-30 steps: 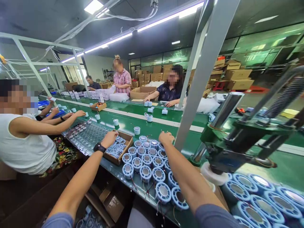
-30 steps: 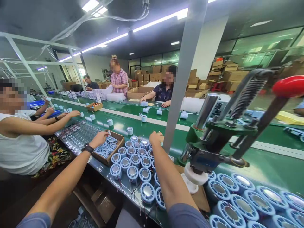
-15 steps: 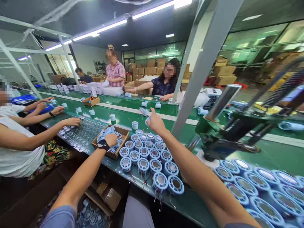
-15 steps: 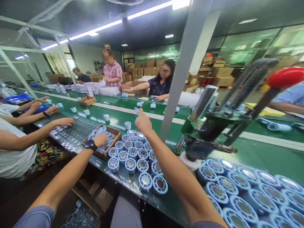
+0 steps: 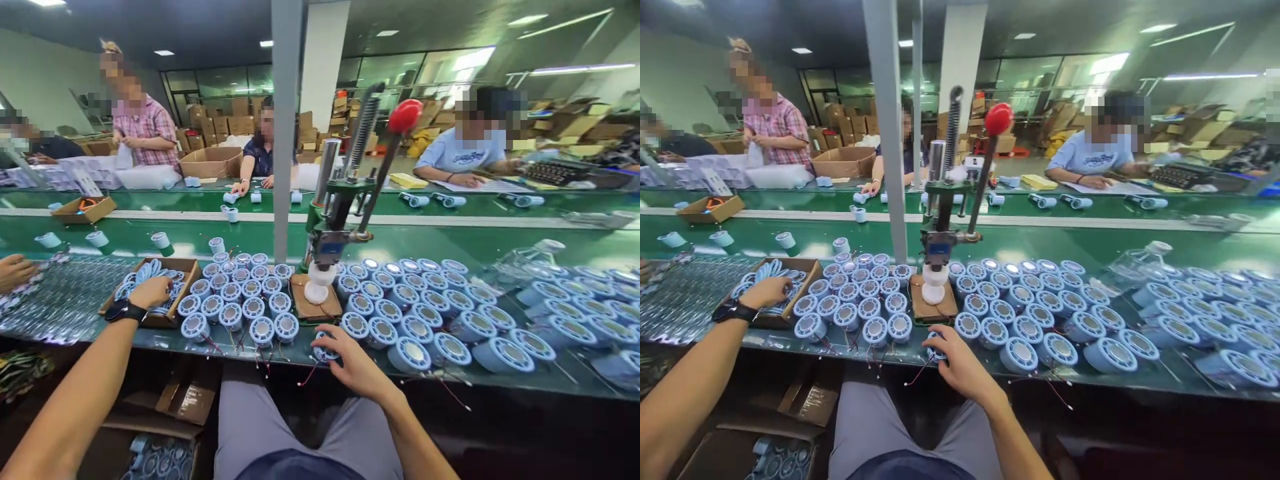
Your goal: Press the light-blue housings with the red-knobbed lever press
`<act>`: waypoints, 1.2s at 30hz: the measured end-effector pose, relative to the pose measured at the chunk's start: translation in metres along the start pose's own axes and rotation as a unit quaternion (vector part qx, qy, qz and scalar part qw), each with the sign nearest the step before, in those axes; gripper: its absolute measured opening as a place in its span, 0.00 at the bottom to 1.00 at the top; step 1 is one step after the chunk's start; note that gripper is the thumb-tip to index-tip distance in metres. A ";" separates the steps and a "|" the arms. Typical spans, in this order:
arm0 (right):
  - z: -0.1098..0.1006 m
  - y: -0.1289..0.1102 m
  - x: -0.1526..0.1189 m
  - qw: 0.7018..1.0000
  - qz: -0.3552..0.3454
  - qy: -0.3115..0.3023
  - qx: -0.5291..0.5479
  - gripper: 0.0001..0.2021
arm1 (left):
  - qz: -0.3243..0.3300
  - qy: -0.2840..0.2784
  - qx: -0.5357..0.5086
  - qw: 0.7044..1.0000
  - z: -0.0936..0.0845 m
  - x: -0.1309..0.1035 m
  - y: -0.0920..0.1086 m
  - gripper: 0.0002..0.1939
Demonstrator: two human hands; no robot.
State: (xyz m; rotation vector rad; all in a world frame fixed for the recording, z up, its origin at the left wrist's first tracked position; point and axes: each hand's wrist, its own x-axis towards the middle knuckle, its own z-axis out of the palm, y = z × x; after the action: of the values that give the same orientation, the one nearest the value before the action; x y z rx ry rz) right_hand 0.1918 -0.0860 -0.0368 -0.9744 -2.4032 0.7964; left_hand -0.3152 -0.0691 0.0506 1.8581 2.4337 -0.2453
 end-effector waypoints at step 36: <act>0.063 0.012 -0.001 0.948 0.031 0.272 0.163 0.31 | 0.213 0.089 -0.431 0.872 0.070 -0.131 0.321 0.34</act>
State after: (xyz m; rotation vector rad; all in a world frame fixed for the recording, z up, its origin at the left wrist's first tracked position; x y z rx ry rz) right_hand 0.1625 -0.1015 -0.0916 -0.9812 -1.7163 0.7890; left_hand 0.0258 -0.1230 -0.0258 1.8842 1.6431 0.9131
